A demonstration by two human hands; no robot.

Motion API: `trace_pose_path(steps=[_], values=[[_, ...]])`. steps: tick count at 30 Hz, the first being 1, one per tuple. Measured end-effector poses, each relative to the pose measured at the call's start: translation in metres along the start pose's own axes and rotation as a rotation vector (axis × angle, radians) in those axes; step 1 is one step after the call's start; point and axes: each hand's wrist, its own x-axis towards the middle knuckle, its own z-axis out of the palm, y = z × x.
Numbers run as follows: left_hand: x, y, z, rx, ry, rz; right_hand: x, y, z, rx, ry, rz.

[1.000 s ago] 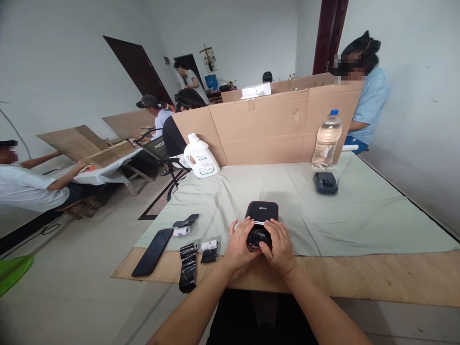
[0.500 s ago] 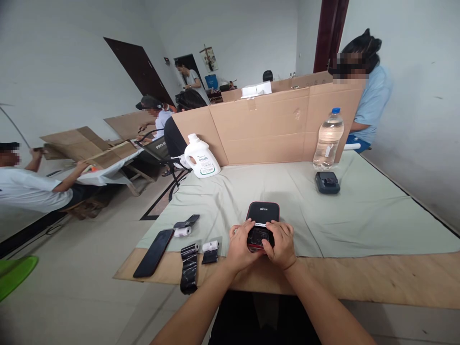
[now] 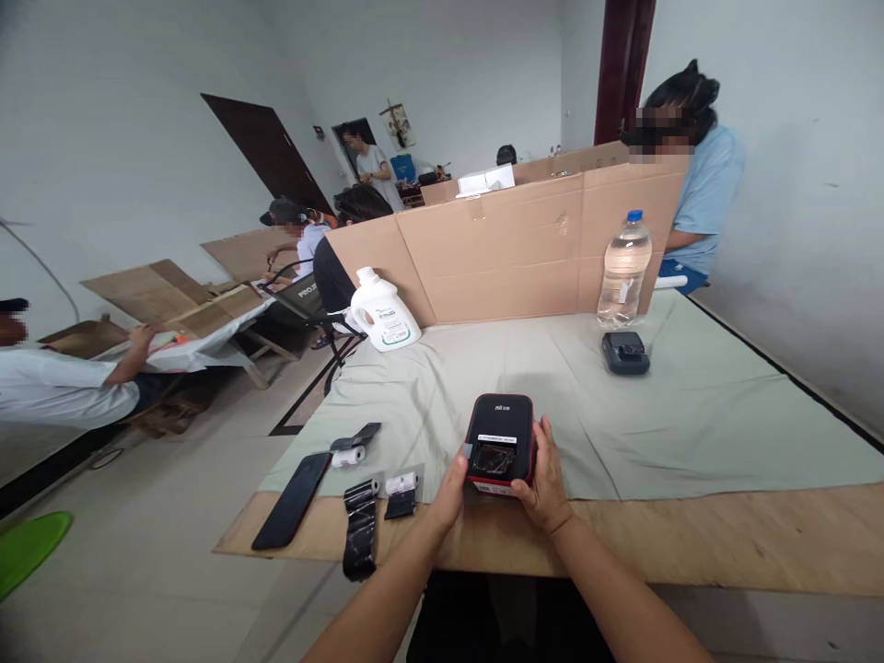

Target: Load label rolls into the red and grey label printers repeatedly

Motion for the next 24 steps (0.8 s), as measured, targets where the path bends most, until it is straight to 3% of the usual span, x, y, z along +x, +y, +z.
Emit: trace_pose_path(steps=[2, 9, 12, 15, 17, 20, 24], values=[[0.000, 0.005, 0.003, -0.009, -0.054, 0.009, -0.001, 0.003, 0.003, 0.063, -0.039, 0.047], [0.000, 0.023, 0.000, -0.054, -0.060, -0.022, -0.004, 0.008, 0.004, 0.137, -0.080, 0.054], [0.010, 0.024, 0.002, -0.266, 0.027, -0.069, -0.004, 0.008, 0.004, 0.143, -0.113, 0.052], [0.031, 0.021, -0.002, -0.507, 0.146, -0.206, -0.003, 0.009, 0.005, 0.124, -0.168, 0.026], [0.053, 0.018, -0.014, -0.608, 0.217, -0.314, -0.003, 0.009, 0.005, 0.103, -0.219, 0.012], [0.097, 0.015, -0.048, -0.648, 0.305, -0.427, -0.004, 0.010, 0.007, 0.068, -0.270, 0.020], [0.167, 0.021, -0.107, -0.616, 0.555, -0.402, -0.007, 0.013, 0.011, 0.017, -0.329, 0.093]])
